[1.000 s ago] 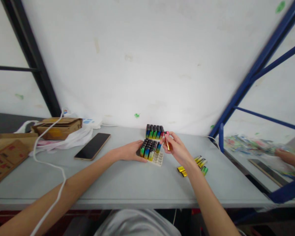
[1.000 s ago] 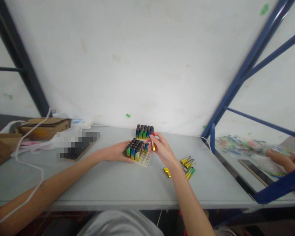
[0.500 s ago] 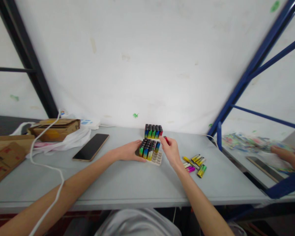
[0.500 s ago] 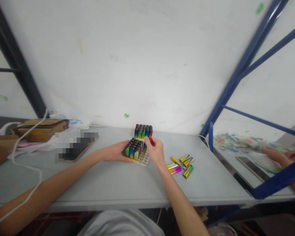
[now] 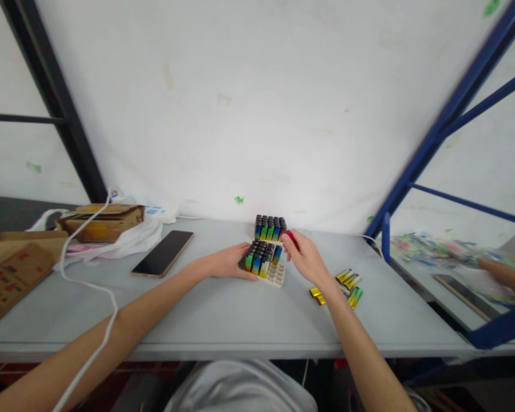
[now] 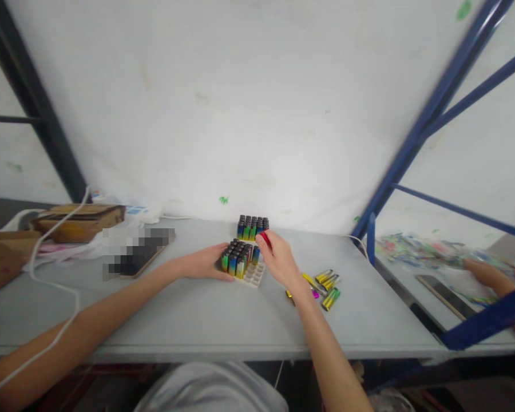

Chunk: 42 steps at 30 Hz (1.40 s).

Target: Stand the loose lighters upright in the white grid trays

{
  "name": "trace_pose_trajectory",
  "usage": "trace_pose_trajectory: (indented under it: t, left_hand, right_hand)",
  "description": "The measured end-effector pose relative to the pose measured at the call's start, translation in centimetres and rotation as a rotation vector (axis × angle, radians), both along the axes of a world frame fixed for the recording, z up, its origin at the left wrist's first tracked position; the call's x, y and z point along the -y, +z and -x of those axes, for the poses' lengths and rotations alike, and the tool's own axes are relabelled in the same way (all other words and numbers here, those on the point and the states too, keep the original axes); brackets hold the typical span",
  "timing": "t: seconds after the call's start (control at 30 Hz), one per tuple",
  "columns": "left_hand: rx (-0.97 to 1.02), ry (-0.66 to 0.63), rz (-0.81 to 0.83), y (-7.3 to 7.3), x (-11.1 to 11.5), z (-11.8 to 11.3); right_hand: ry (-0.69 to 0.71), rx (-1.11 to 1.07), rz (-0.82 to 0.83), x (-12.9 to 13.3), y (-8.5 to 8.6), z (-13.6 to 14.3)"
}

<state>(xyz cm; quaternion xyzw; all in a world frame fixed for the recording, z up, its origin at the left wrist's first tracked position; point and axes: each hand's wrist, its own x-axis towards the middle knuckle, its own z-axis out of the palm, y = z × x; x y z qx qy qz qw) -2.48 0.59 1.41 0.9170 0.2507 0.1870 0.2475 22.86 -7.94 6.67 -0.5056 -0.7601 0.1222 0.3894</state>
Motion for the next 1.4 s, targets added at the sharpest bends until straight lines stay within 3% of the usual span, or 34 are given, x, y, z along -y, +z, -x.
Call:
trace_pose_trajectory:
  t: [0.13, 0.27, 0.53, 0.8, 1.23, 1.4]
  left_hand:
    - [-0.006, -0.002, 0.002, 0.1, 0.0, 0.0]
    - [-0.009, 0.001, 0.008, 0.2, 0.1, 0.0]
    - [-0.028, 0.049, 0.011, 0.3, 0.3, -0.1]
    - [-0.037, 0.03, 0.004, 0.1, 0.1, 0.0]
    - [-0.052, 0.029, -0.008, 0.1, 0.1, 0.0]
    - [-0.048, 0.028, 0.002, 0.0, 0.1, 0.0]
  right_hand:
    - [0.02, 0.24, -0.097, 0.7, 1.3, -0.9]
    - [0.035, 0.239, 0.032, 0.7, 1.7, -1.1]
    - [0.121, 0.231, 0.238, -0.3, -0.2, -0.8]
    - [-0.023, 0.529, 0.157, -0.4, -0.3, 0.0]
    - [0.035, 0.531, 0.306, 0.3, 0.2, -0.6]
    - [-0.113, 0.618, 0.302, -0.4, -1.2, -0.2]
